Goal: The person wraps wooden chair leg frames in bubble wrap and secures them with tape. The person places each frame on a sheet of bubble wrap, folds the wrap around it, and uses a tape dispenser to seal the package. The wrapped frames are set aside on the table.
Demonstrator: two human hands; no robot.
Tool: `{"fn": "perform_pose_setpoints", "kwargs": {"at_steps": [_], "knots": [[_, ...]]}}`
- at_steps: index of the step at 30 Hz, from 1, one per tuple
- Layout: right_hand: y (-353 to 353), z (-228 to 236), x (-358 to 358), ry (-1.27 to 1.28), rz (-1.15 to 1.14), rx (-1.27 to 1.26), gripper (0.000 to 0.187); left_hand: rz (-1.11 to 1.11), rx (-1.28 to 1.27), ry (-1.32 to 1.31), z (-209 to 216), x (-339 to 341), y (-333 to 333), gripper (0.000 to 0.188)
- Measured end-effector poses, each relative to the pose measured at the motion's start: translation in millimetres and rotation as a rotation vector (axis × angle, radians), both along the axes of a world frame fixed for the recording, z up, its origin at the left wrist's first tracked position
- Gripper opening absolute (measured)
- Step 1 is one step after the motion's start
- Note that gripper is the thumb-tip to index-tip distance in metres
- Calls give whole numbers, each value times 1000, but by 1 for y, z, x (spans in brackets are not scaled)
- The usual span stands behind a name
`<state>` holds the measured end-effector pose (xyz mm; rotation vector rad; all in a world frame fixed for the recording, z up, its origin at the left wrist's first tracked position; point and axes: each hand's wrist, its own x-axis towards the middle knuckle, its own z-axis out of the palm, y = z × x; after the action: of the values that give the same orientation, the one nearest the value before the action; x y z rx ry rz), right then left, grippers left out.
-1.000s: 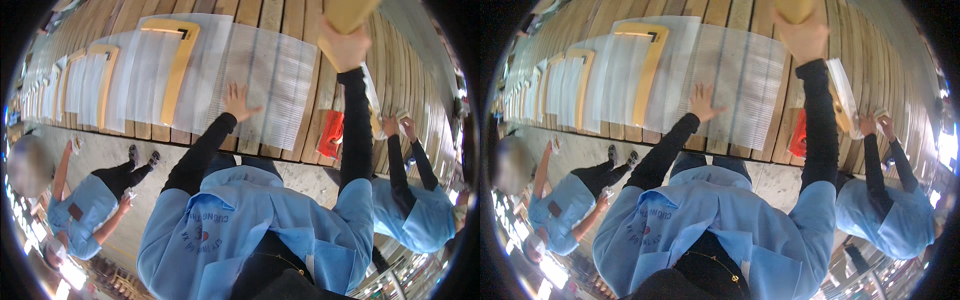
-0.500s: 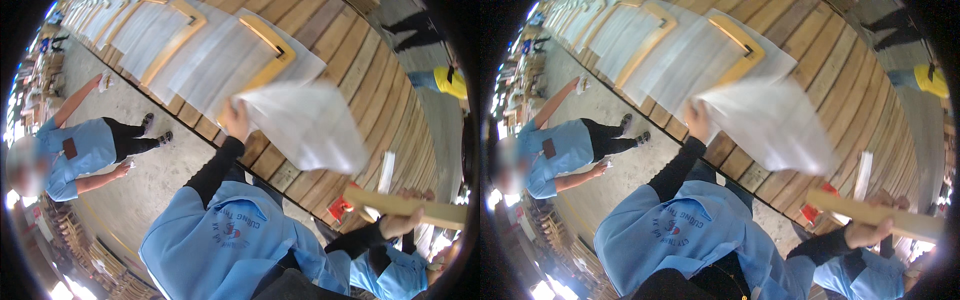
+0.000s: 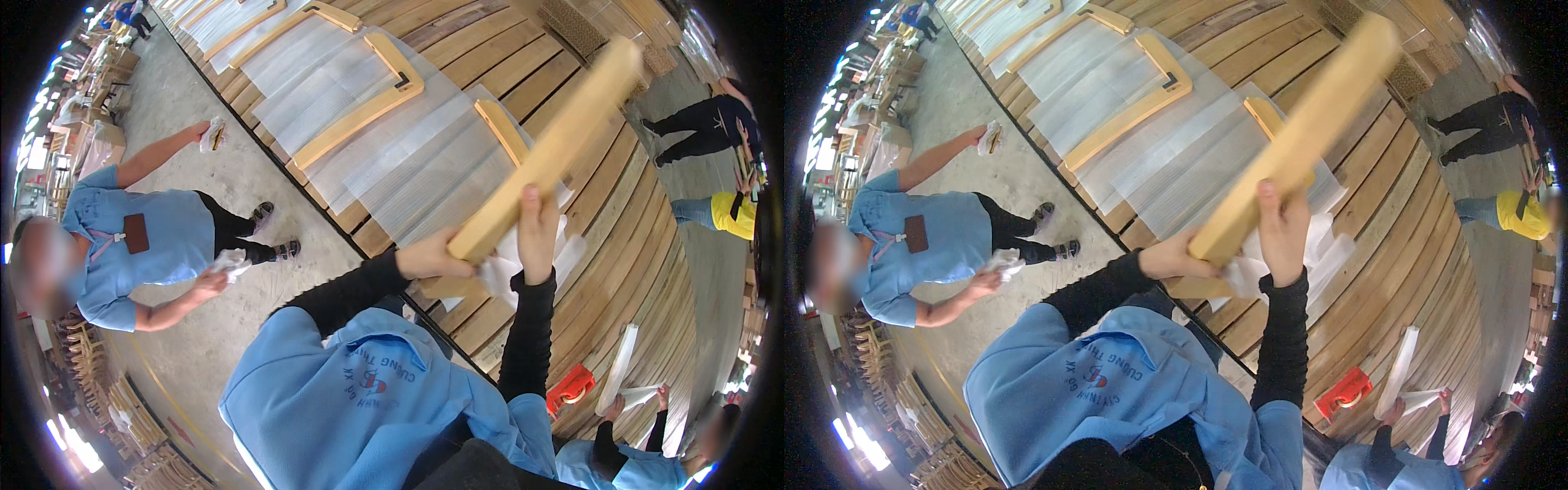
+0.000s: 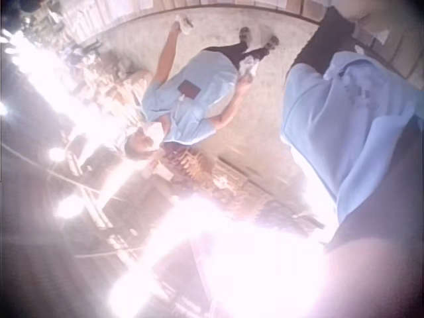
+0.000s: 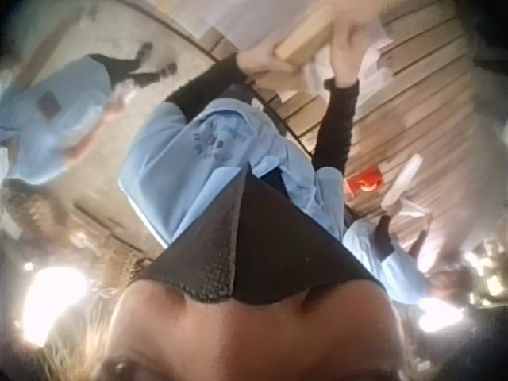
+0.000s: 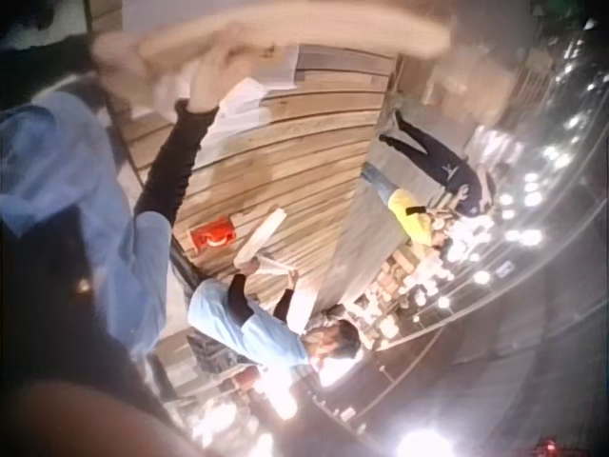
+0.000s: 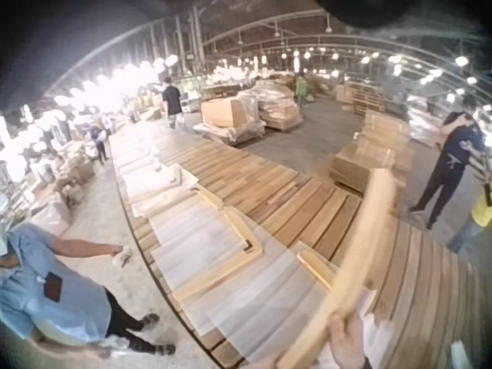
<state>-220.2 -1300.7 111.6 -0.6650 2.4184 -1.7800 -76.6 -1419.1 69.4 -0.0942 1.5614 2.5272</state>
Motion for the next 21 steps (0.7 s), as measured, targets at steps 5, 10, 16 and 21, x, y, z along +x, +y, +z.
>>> {"fn": "perform_pose_setpoints", "kwargs": {"at_steps": [5,10,16,21], "knots": [[49,-148,-42,-258,-382,41,60,281,-212,-73,12,64,-65,53],[93,-331,-26,-759,-746,674,135,441,-284,-69,43,93,-76,53],[-20,-306,-27,-410,-824,881,120,511,-435,-131,68,130,-81,53],[-35,-301,-21,-461,-817,893,109,612,-432,-162,71,146,-60,52]]}}
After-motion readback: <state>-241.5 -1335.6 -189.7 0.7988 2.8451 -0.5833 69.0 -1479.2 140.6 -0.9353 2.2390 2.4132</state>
